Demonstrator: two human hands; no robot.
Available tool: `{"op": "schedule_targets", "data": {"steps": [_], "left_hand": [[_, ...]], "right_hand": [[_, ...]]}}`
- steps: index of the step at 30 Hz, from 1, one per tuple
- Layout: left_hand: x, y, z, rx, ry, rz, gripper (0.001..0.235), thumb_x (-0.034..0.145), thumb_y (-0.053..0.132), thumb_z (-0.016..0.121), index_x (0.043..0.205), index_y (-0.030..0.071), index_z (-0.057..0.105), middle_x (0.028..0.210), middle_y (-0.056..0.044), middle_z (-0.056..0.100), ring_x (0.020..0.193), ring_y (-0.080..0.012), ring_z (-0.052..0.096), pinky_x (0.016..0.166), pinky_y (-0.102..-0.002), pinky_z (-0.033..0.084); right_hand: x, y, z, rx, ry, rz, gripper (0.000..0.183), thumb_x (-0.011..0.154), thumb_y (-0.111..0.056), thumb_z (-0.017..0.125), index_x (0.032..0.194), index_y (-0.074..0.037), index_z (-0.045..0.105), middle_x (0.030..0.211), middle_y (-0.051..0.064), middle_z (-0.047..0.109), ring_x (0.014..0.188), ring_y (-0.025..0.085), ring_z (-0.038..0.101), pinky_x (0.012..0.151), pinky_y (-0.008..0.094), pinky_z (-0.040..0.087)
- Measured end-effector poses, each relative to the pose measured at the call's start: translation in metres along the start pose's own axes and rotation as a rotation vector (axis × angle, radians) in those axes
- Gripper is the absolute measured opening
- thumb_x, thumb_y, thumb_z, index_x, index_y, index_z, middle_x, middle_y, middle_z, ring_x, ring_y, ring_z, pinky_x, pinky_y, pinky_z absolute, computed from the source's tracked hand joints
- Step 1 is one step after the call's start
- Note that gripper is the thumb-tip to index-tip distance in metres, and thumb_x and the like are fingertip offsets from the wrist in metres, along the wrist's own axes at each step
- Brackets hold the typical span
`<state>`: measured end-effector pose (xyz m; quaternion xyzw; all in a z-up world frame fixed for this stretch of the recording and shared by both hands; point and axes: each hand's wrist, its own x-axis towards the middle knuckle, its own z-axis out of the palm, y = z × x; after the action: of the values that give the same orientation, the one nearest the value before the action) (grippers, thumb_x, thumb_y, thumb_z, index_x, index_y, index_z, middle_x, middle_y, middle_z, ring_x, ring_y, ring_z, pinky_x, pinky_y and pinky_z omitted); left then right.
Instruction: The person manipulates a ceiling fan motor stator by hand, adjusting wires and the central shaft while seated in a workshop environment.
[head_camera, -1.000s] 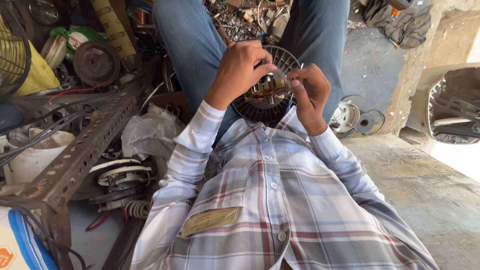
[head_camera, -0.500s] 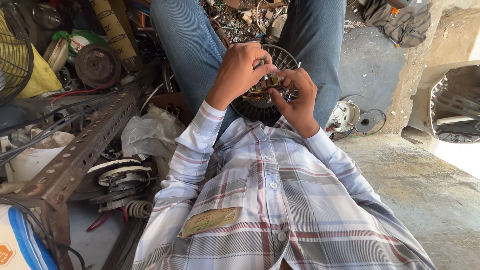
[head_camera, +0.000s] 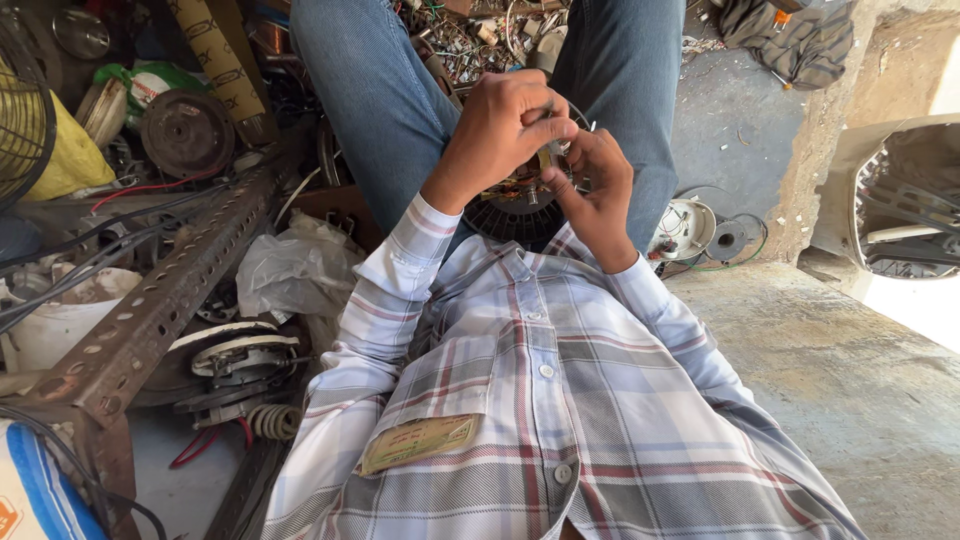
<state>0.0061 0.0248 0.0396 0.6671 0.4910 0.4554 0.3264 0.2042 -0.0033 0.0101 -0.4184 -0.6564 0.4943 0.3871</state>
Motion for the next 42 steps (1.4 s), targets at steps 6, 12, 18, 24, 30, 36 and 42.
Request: {"op": "schedule_targets", "data": {"steps": [6,12,18,24,30,36,42], "left_hand": [[-0.017,0.017,-0.016,0.11,-0.008,0.031,0.026,0.088,0.028,0.085,0.079,0.007,0.073,0.063,-0.002,0.046,0.057,-0.0172,0.047,0.065,-0.039,0.037],[-0.016,0.015,-0.009,0.135,-0.07,-0.059,0.025,0.088,0.028,0.084,0.081,0.008,0.072,0.067,0.0,0.052,0.063,-0.018,0.052,0.072,-0.038,0.037],[-0.008,0.009,-0.003,0.23,-0.056,-0.01,0.025,0.086,0.027,0.087,0.077,0.009,0.072,0.067,0.0,0.054,0.064,-0.0186,0.053,0.074,-0.039,0.037],[-0.012,0.008,-0.006,0.222,-0.057,-0.014,0.022,0.087,0.026,0.086,0.08,0.009,0.074,0.066,-0.001,0.051,0.063,-0.0182,0.053,0.075,-0.039,0.037],[-0.015,0.011,-0.004,0.187,-0.101,-0.038,0.022,0.088,0.026,0.086,0.08,0.009,0.074,0.065,0.0,0.052,0.063,-0.0189,0.053,0.077,-0.039,0.039],[-0.016,0.017,-0.002,0.216,-0.121,0.013,0.02,0.087,0.027,0.085,0.082,0.01,0.075,0.073,-0.002,0.06,0.074,-0.0213,0.061,0.081,-0.041,0.04],[-0.018,0.026,-0.006,0.263,-0.117,0.07,0.021,0.088,0.029,0.084,0.082,0.01,0.076,0.076,-0.002,0.063,0.077,-0.0213,0.062,0.083,-0.041,0.041]], "right_hand": [[-0.008,0.005,-0.002,0.149,0.019,0.064,0.008,0.094,-0.003,0.08,0.098,-0.001,0.073,0.099,0.0,0.056,0.082,0.006,0.051,0.072,0.022,0.042],[-0.007,0.006,-0.003,0.293,0.026,0.086,0.008,0.102,-0.001,0.071,0.097,0.0,0.064,0.101,-0.002,0.054,0.082,0.004,0.05,0.074,0.021,0.041],[-0.012,0.011,-0.008,0.382,-0.051,0.189,0.003,0.107,-0.003,0.06,0.106,-0.002,0.057,0.101,-0.003,0.054,0.089,0.003,0.048,0.081,0.02,0.039],[-0.006,0.001,-0.003,0.284,-0.049,0.114,0.007,0.111,-0.005,0.059,0.105,-0.002,0.056,0.1,-0.001,0.051,0.09,0.006,0.048,0.081,0.023,0.04],[-0.005,-0.019,-0.011,-0.199,-0.13,-0.076,0.008,0.105,-0.003,0.064,0.099,0.0,0.059,0.097,0.009,0.055,0.075,0.015,0.052,0.067,0.028,0.041],[-0.01,-0.018,-0.011,-0.326,-0.123,-0.177,0.009,0.099,0.004,0.068,0.104,0.0,0.062,0.098,0.013,0.059,0.078,0.024,0.06,0.067,0.035,0.049],[-0.015,-0.021,-0.007,-0.369,-0.132,-0.319,0.017,0.092,0.009,0.068,0.106,0.001,0.062,0.1,0.014,0.06,0.086,0.03,0.062,0.074,0.039,0.051]]}}
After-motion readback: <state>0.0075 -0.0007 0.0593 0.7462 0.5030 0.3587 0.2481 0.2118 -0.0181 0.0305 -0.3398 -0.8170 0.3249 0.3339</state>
